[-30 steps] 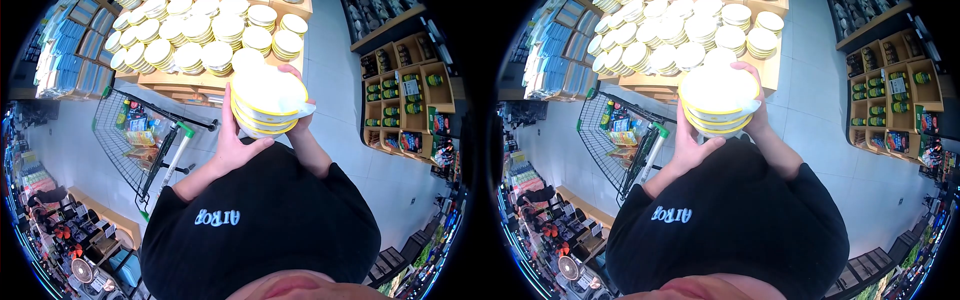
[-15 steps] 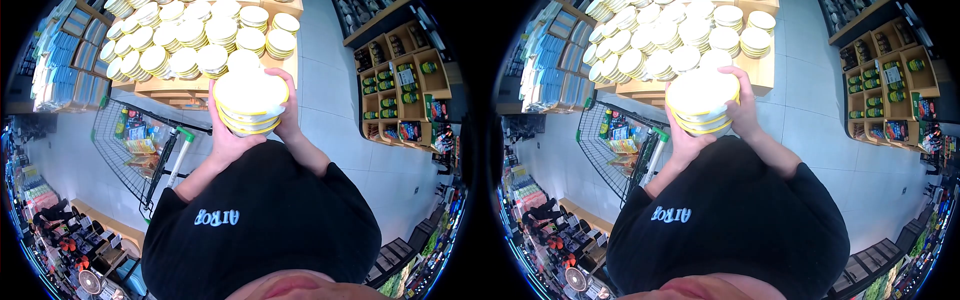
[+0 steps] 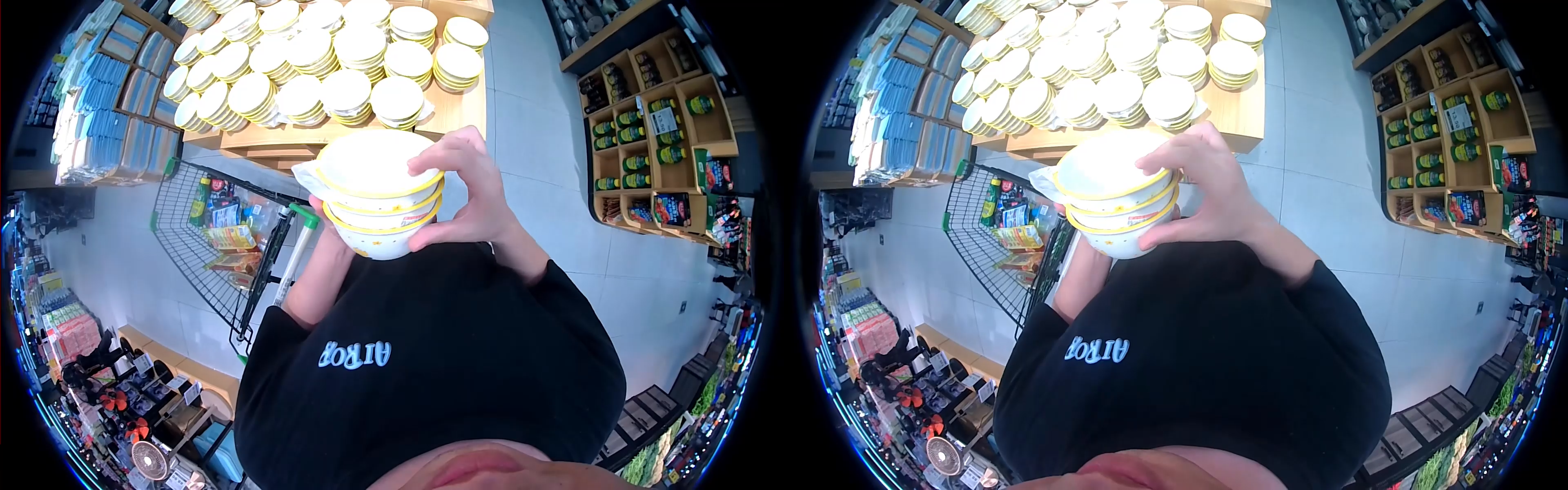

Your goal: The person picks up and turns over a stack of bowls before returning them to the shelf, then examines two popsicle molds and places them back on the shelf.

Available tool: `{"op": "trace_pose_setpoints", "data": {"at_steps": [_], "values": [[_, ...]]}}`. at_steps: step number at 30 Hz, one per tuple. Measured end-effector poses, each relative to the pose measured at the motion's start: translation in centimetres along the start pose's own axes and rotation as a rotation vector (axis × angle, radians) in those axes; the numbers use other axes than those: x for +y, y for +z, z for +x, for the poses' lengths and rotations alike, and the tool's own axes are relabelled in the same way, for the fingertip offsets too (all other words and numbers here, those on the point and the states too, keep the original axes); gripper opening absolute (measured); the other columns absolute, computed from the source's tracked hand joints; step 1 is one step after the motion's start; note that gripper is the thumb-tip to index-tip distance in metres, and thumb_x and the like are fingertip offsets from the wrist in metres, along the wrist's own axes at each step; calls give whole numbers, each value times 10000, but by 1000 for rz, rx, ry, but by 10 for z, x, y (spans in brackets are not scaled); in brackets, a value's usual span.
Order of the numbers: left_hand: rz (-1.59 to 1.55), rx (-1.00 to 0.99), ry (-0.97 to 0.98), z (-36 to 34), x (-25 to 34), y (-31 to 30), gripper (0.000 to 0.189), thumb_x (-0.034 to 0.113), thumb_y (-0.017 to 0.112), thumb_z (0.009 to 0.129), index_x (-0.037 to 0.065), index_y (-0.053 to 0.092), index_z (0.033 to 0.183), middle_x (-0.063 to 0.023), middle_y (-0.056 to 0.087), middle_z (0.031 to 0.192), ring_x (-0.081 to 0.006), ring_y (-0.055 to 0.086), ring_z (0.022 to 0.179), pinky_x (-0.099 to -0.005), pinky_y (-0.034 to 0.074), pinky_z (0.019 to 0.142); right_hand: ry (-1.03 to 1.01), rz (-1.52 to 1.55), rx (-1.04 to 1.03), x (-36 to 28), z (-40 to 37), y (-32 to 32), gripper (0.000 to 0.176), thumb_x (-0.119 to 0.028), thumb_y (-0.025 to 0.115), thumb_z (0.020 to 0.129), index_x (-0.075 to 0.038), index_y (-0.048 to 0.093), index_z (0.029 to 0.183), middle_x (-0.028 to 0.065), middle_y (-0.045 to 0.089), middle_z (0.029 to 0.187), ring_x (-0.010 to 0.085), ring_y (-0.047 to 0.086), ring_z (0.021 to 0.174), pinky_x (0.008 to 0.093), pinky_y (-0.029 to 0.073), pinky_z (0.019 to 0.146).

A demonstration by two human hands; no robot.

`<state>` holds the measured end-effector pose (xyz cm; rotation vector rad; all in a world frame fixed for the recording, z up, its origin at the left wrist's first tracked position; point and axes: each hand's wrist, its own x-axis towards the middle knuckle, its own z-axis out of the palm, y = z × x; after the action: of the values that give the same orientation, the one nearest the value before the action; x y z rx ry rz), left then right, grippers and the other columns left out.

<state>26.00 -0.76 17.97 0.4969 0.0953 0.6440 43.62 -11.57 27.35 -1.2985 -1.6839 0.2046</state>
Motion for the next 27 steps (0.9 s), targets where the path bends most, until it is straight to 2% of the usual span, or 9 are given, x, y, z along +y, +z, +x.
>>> {"op": "trace_pose_setpoints", "data": {"at_steps": [1, 10, 13, 16, 18, 22, 27], "values": [[-19, -9, -3, 1, -1, -1, 1114, 686, 730, 628, 38, 298, 1424, -156, 400, 1424, -282, 441, 1278, -433, 401, 1050, -37, 26, 47, 0, 3, 2, 680, -540, 868, 503, -118, 639, 984, -29, 639, 946, 151, 502, 854, 288, 370, 767], [-114, -52, -10, 10, -16, -3, 1117, 704, 715, 625, 47, 299, 1428, -154, 400, 1427, -290, 442, 1277, -441, 402, 1050, -21, 2, 43, 4, 4, 2, 653, -492, 883, 514, -103, 633, 974, -23, 631, 898, 156, 496, 825, 280, 392, 722], [-119, -61, -16, 11, -17, -3, 1118, 710, 710, 625, 50, 299, 1429, -154, 400, 1428, -293, 442, 1277, -444, 402, 1050, 49, 55, 36, 2, 3, 0, 663, -474, 893, 510, -105, 613, 984, -4, 629, 930, 165, 520, 867, 295, 408, 749], [-115, -67, -28, 11, -16, -5, 1119, 716, 704, 624, 54, 300, 1430, -153, 400, 1429, -296, 442, 1277, -447, 403, 1050, 7, 102, -17, 13, 5, 2, 648, -453, 897, 530, -113, 602, 995, 78, 591, 1127, 209, 555, 996, 308, 422, 830], [-115, -69, -37, 13, -16, -9, 1120, 720, 701, 623, 56, 300, 1431, -153, 399, 1430, -298, 442, 1277, -449, 403, 1050, 114, 220, -73, 16, 2, 2, 652, -404, 909, 539, -118, 573, 1018, 137, 508, 1255, 231, 540, 1089, 321, 415, 893], [-103, -83, -73, 19, -15, -19, 1122, 728, 694, 622, 60, 300, 1432, -152, 399, 1431, -302, 443, 1277, -453, 404, 1050, 384, 570, -171, 29, -11, 9, 699, -295, 928, 546, -126, 491, 1064, 224, 364, 1409, 244, 496, 1190, 323, 402, 961], [-90, -81, -153, 25, -24, -31, 1124, 738, 686, 620, 65, 301, 1434, -151, 399, 1433, -307, 443, 1276, -458, 404, 1050, 607, 728, -231, 37, -22, 6, 646, -184, 919, 582, -135, 414, 983, 103, 452, 1260, 147, 507, 1080, 287, 434, 896]]}}
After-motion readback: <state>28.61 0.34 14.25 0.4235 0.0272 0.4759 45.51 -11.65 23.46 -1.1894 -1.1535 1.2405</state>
